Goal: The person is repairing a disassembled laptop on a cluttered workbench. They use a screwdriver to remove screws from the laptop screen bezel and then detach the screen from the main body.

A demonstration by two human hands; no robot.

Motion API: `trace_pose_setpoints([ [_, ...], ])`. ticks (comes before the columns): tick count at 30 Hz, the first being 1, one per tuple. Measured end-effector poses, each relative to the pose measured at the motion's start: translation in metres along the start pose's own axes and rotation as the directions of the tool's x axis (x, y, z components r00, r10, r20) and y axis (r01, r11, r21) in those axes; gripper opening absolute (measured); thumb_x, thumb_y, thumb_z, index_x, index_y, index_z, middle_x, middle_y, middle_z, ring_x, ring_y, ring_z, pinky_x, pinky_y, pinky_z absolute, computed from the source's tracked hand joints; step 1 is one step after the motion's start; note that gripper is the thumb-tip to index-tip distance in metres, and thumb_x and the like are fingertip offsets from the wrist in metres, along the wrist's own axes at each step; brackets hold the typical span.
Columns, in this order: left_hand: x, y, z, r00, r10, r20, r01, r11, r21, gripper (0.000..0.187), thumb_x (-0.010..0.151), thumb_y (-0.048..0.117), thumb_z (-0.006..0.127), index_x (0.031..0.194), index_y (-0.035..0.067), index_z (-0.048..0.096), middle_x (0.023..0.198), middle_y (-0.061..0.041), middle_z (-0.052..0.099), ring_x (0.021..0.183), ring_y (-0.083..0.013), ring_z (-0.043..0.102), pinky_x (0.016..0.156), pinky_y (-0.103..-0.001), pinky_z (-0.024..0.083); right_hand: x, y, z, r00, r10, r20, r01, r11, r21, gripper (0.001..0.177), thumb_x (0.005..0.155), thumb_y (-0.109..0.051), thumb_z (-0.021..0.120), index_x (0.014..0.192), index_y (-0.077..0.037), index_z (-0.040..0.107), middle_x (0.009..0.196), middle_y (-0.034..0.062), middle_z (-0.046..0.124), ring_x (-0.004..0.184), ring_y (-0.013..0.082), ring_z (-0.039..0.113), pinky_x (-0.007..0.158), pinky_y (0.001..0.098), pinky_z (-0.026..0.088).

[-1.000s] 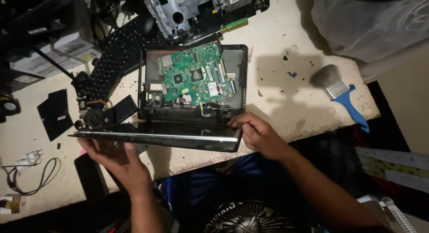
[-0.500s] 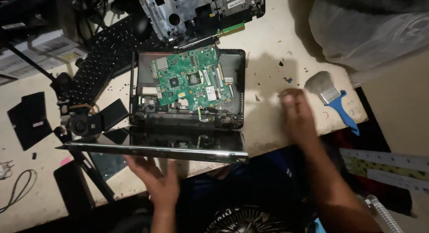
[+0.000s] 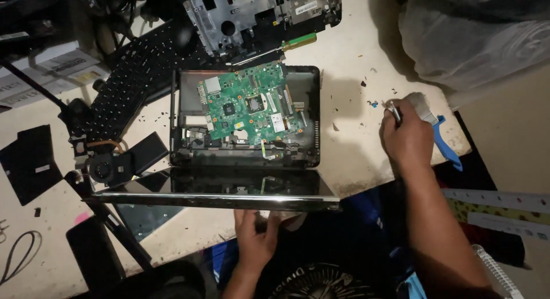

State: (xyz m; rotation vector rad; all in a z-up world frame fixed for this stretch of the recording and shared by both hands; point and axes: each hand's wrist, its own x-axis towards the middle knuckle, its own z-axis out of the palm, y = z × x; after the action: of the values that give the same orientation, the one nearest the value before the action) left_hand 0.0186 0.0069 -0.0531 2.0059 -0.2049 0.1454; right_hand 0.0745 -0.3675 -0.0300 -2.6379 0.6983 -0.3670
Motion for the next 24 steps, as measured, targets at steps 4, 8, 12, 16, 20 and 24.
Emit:
trace_pose_setpoints([
  [4,0.000,-0.005,0.002,0.998,-0.026,0.061,0.034,0.992,-0.125,0.015,0.094,0.021,0.069,0.103,0.009,0.071,0.110,-0.017,0.058,0.063,-0.0178,0.061,0.048,-0.029,0.048,0.002,0.007,0.005,1.000,-0.017,-0.005,0.017,1.000,0.013,0.028,0.108,-0.024,0.057,0.132,-0.013,0.068,0.090,0.0200,0.074,0.071,0.0491,0.065,0.059,0.0568,0.049],
  [8,0.006,0.005,-0.003,0.983,-0.040,0.181,0.071,0.984,-0.166,0.012,0.093,0.021,0.070,0.097,0.010,0.071,0.116,-0.013,0.061,0.094,-0.0272,0.073,0.054,-0.030,0.067,0.003,-0.005,0.000,0.992,0.084,0.089,-0.080,0.995,-0.056,0.020,0.108,-0.023,0.055,0.125,-0.015,0.061,0.083,0.0214,0.070,0.062,0.0507,0.061,0.050,0.0584,0.041],
  [12,0.014,0.011,-0.005,0.976,0.019,0.219,-0.008,0.999,-0.050,0.010,0.094,0.025,0.066,0.097,0.017,0.072,0.095,-0.004,0.069,0.091,-0.0260,0.069,0.068,-0.037,0.055,-0.005,-0.014,-0.008,0.993,0.079,0.091,-0.076,0.997,-0.031,0.019,0.112,-0.024,0.053,0.127,-0.012,0.052,0.078,0.0222,0.067,0.054,0.0514,0.057,0.047,0.0586,0.038],
  [16,0.023,0.023,0.000,0.949,0.121,0.291,-0.069,0.981,-0.182,0.014,0.097,0.021,0.066,0.104,0.014,0.075,0.086,-0.007,0.070,0.076,-0.0216,0.069,0.058,-0.034,0.057,-0.017,-0.018,-0.017,0.983,0.119,0.141,-0.126,0.991,0.039,0.025,0.114,-0.030,0.047,0.130,-0.011,0.046,0.089,0.0306,0.067,0.066,0.0587,0.057,0.051,0.0617,0.035],
  [20,0.021,0.030,0.004,0.823,-0.055,0.565,0.220,0.948,-0.229,0.025,0.101,0.030,0.059,0.120,0.018,0.068,0.099,-0.010,0.078,0.099,-0.0345,0.077,0.075,-0.048,0.065,-0.049,-0.025,-0.030,0.986,0.029,0.166,-0.051,0.991,0.128,0.043,0.103,-0.019,0.044,0.144,-0.010,0.037,0.080,0.0394,0.062,0.074,0.0664,0.054,0.062,0.0650,0.037],
  [24,0.027,0.069,0.014,0.869,-0.032,0.494,0.250,0.890,-0.382,0.013,0.099,0.021,0.065,0.104,0.011,0.071,0.066,-0.004,0.069,0.054,-0.0129,0.066,0.054,-0.029,0.052,-0.085,-0.072,-0.058,0.963,0.060,0.264,-0.139,0.947,0.290,0.019,0.104,-0.028,0.046,0.119,-0.019,0.050,0.127,0.0041,0.067,0.094,0.0475,0.067,0.078,0.0510,0.045],
])
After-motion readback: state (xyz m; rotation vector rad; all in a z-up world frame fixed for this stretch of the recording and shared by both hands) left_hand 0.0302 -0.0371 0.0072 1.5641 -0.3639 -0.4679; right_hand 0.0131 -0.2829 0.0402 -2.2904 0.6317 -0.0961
